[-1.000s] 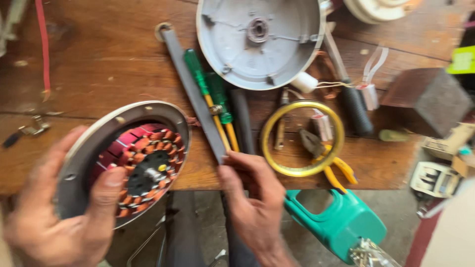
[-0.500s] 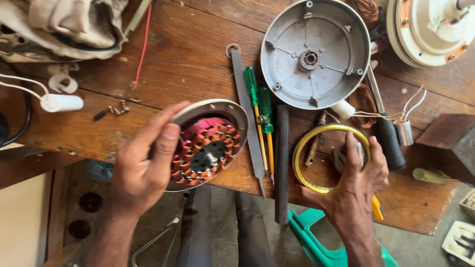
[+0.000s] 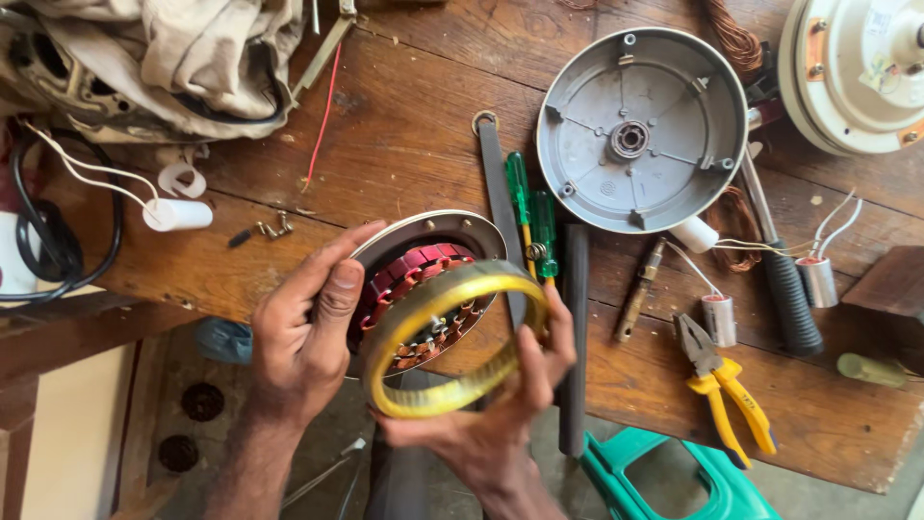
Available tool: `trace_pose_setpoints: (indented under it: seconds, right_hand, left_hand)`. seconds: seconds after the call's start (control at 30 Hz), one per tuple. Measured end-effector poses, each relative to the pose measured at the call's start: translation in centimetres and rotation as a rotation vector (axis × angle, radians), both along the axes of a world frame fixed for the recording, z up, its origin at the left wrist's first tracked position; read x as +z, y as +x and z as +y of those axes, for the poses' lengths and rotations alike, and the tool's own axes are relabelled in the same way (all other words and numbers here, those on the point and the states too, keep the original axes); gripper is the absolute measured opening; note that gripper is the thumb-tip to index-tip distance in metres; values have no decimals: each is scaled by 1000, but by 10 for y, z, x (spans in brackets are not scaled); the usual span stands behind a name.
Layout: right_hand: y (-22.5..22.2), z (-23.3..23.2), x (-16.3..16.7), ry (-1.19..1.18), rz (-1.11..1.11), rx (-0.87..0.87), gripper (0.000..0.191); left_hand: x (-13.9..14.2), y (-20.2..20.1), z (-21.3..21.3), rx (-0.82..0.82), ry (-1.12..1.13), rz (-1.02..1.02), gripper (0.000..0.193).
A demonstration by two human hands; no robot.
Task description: The person assembles a motor stator by placing a yellow plastic ring around the copper windings, then uses a metal file to smooth the edges. They briefly test-fit a white plastic cover and continue filing the stator assembly.
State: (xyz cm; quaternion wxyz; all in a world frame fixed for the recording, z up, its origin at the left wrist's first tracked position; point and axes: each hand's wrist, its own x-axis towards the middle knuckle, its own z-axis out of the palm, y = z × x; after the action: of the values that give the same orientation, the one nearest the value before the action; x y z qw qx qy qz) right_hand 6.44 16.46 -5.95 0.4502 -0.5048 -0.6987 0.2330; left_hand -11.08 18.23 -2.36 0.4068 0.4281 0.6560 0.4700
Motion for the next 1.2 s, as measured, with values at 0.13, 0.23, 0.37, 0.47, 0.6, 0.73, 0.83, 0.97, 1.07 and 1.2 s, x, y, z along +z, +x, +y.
trace_pose_setpoints:
  seconds: [0.13, 0.23, 0.37, 0.47, 0.6, 0.73, 0.83, 0.97, 1.07, 1.2]
  right_hand:
    - [-22, 8, -10, -11, 29, 24, 135]
    - [-30, 6, -19, 3, 44, 33, 136]
    - [-35, 1, -29, -14, 51, 27, 137]
    - [-36, 0, -31, -30, 58, 26, 139]
    - [-37, 0, -31, -18, 30, 23, 137]
    - [-39, -2, -32, -23, 62, 17, 138]
    - [-41, -5, -31, -35, 76, 1, 138]
    - [-46, -7, -31, -88, 93, -21, 137]
    - [-48, -6, -31, -98, 48, -40, 138]
    - [-47, -4, -29, -95, -44, -21, 146]
  left_hand:
    - [-1, -12, -3, -42, 35, -67, 40]
    - [-3, -18, -5, -72, 20, -94, 40]
    - [-4, -20, -6, -103, 53, -71, 40]
    - [-5, -20, -5, -131, 67, -104, 41]
    - [-8, -20, -6, -119, 43, -161, 42]
    - [-12, -18, -8, -114, 66, -248, 43]
    - [-13, -18, -9, -115, 73, -228, 43]
    - [-14, -19, -10, -108, 37, -208, 44]
    - [-14, -19, -10, -102, 44, -184, 43]
    - [-12, -19, -9, -142, 77, -205, 45]
